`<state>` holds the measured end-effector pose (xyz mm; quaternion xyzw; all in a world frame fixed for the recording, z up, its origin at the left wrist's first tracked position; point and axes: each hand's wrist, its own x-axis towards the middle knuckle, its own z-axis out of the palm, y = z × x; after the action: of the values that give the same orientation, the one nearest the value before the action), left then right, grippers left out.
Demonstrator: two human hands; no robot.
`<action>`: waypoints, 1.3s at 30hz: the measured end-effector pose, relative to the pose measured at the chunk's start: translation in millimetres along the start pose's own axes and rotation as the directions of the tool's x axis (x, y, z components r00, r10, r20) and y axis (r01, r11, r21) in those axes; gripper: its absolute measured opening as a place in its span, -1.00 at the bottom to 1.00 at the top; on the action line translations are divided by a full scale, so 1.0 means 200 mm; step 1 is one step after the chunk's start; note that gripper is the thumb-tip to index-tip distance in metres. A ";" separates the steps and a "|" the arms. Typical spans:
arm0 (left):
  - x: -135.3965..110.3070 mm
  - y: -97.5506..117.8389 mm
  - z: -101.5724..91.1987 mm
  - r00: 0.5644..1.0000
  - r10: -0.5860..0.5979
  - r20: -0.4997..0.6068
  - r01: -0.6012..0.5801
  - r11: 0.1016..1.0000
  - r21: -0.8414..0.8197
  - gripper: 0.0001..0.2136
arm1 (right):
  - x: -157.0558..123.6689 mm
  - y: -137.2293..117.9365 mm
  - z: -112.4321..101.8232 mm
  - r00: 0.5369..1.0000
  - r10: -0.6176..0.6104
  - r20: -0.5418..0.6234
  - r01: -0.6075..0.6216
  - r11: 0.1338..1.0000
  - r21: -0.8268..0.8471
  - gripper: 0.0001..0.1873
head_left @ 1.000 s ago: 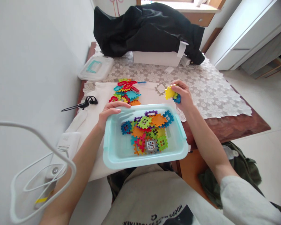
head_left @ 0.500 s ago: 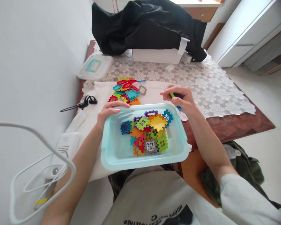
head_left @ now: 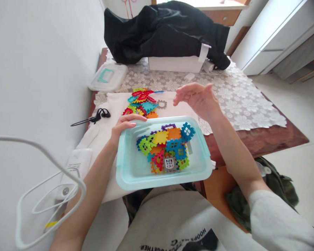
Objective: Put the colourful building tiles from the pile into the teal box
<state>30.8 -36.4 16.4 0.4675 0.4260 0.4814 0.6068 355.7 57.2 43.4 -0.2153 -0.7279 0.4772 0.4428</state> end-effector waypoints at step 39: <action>-0.01 0.00 0.02 0.999 0.009 0.046 -0.009 1.000 -0.016 -0.71 | 0.40 0.90 0.13 0.997 0.074 0.023 -0.030 0.643 -0.766 -0.55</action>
<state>33.8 -39.5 16.3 0.4755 0.4061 0.4767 0.6179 273.2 183.4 -85.0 -0.3902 -0.8660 0.1437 0.2776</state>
